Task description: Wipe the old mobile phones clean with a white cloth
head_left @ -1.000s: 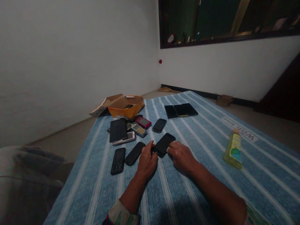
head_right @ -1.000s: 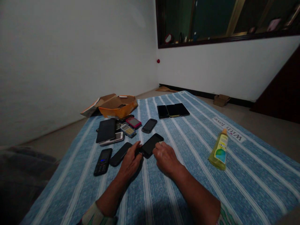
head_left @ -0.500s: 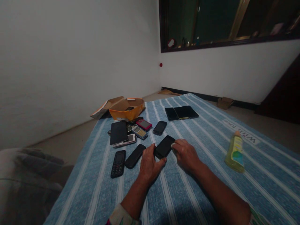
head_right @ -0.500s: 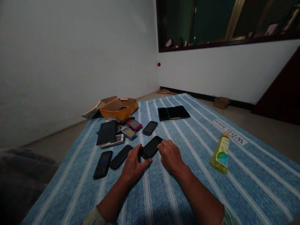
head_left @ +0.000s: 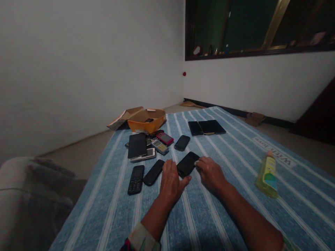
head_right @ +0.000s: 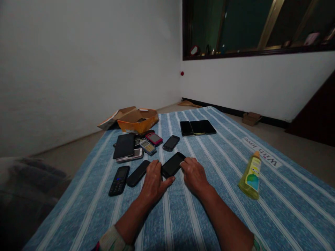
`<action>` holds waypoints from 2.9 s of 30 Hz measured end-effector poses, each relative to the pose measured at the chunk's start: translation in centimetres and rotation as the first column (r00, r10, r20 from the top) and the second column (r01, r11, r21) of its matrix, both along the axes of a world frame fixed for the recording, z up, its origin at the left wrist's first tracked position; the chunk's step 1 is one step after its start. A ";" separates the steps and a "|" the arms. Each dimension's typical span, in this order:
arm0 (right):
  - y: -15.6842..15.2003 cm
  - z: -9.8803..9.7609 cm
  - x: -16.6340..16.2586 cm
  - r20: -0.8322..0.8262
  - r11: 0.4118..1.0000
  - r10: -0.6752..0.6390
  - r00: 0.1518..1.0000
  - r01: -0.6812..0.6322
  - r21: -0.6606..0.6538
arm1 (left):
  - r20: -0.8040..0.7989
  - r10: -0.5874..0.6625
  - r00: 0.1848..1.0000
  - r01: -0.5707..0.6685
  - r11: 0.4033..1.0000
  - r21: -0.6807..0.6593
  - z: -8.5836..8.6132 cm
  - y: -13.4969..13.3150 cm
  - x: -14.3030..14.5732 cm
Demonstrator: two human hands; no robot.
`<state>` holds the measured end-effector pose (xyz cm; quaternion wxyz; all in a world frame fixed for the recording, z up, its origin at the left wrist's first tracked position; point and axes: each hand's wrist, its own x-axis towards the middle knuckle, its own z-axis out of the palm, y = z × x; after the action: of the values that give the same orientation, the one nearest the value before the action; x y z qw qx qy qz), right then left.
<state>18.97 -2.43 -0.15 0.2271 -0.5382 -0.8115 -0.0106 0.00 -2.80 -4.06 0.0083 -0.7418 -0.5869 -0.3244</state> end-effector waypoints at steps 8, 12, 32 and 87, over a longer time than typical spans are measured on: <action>-0.5 -0.8 -1.1 -0.002 0.983 0.135 0.991 -0.134 0.124 | -0.024 0.002 1.000 -0.004 0.997 -0.075 0.8 -0.2 0.0; 0.3 -1.0 0.0 -0.021 0.985 0.061 0.998 -0.057 0.162 | 0.029 -0.013 0.999 0.015 0.999 -0.051 1.2 -0.2 0.1; 2.9 -1.5 1.5 -0.384 0.911 0.131 0.914 0.042 0.410 | 0.213 -0.066 0.975 0.095 0.987 -0.129 2.5 -1.1 0.1; -0.9 0.8 -1.8 -0.062 0.849 0.301 0.951 -0.238 0.472 | 0.289 -0.180 0.940 0.218 0.970 -0.105 2.6 -2.5 0.5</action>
<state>17.14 -3.28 0.65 0.4010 -0.3492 -0.8363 -0.1339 0.46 -5.33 -1.46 -0.1572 -0.7433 -0.5247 -0.3840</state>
